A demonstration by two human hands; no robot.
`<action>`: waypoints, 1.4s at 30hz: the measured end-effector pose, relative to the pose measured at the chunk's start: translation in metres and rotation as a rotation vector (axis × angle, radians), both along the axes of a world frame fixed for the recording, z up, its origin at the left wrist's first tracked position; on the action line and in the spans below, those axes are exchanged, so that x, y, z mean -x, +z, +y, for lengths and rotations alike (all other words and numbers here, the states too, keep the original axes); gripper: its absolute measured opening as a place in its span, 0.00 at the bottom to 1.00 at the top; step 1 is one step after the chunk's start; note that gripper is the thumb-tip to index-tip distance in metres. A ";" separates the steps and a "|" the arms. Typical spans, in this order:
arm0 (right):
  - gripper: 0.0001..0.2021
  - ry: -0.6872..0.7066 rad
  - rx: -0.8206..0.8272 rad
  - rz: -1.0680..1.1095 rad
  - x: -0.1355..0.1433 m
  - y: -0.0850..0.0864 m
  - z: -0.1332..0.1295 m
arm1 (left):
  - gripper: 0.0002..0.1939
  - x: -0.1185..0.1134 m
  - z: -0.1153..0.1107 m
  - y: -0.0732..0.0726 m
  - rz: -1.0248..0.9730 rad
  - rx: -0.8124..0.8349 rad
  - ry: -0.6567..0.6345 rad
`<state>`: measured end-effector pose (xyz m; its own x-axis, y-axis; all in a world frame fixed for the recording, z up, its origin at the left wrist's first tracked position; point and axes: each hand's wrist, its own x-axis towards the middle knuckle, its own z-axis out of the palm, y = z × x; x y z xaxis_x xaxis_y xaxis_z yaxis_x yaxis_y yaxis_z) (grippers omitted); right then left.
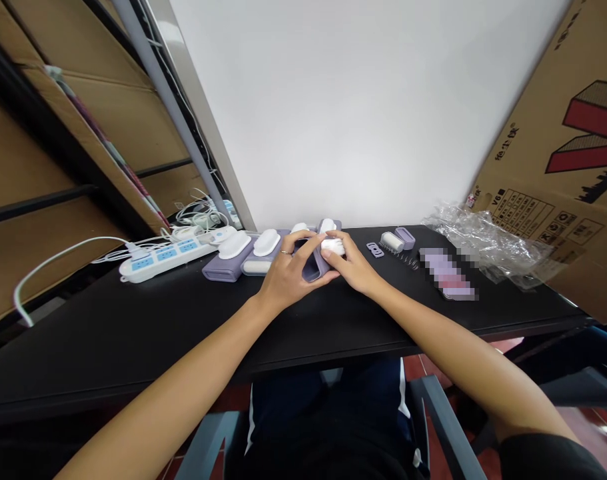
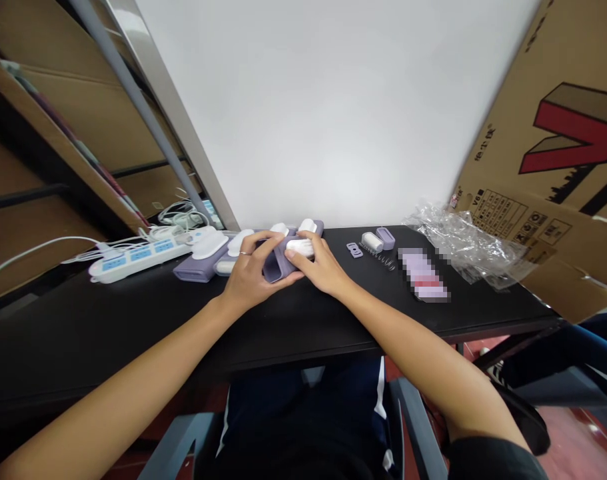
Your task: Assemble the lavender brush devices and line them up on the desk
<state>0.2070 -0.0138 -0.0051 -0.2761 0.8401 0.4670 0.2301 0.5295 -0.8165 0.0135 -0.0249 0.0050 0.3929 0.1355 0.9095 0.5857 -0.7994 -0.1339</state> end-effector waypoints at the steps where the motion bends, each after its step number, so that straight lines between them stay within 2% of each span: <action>1: 0.30 -0.014 -0.006 -0.027 -0.001 0.001 0.001 | 0.44 0.001 0.000 0.000 -0.002 0.015 0.004; 5: 0.31 -0.069 -0.065 -0.153 -0.007 0.005 0.002 | 0.42 0.005 0.002 0.000 0.005 0.094 0.034; 9: 0.25 -0.079 -0.124 -0.224 -0.016 0.012 0.001 | 0.39 0.009 0.004 0.000 0.028 0.144 0.060; 16: 0.16 -0.005 -0.312 -0.416 -0.032 0.028 -0.003 | 0.39 0.014 0.004 0.002 0.091 0.283 0.032; 22: 0.05 -0.046 -0.371 -0.432 -0.031 0.028 -0.001 | 0.40 0.015 0.004 0.002 0.119 0.292 0.027; 31: 0.08 -0.082 -0.436 -0.528 -0.030 0.029 -0.003 | 0.40 0.014 0.003 0.003 0.108 0.342 0.051; 37: 0.10 -0.173 -0.488 -0.647 -0.028 0.032 -0.006 | 0.41 0.014 0.004 0.005 0.130 0.287 0.033; 42: 0.10 -0.186 -0.505 -0.674 -0.027 0.030 -0.006 | 0.41 0.014 0.003 0.005 0.143 0.270 0.032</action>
<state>0.2338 -0.0193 0.0252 -0.5066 0.6352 0.5830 0.7000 0.6978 -0.1519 -0.0001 -0.0214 0.0101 0.5063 0.3789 0.7747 0.6016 -0.7988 -0.0024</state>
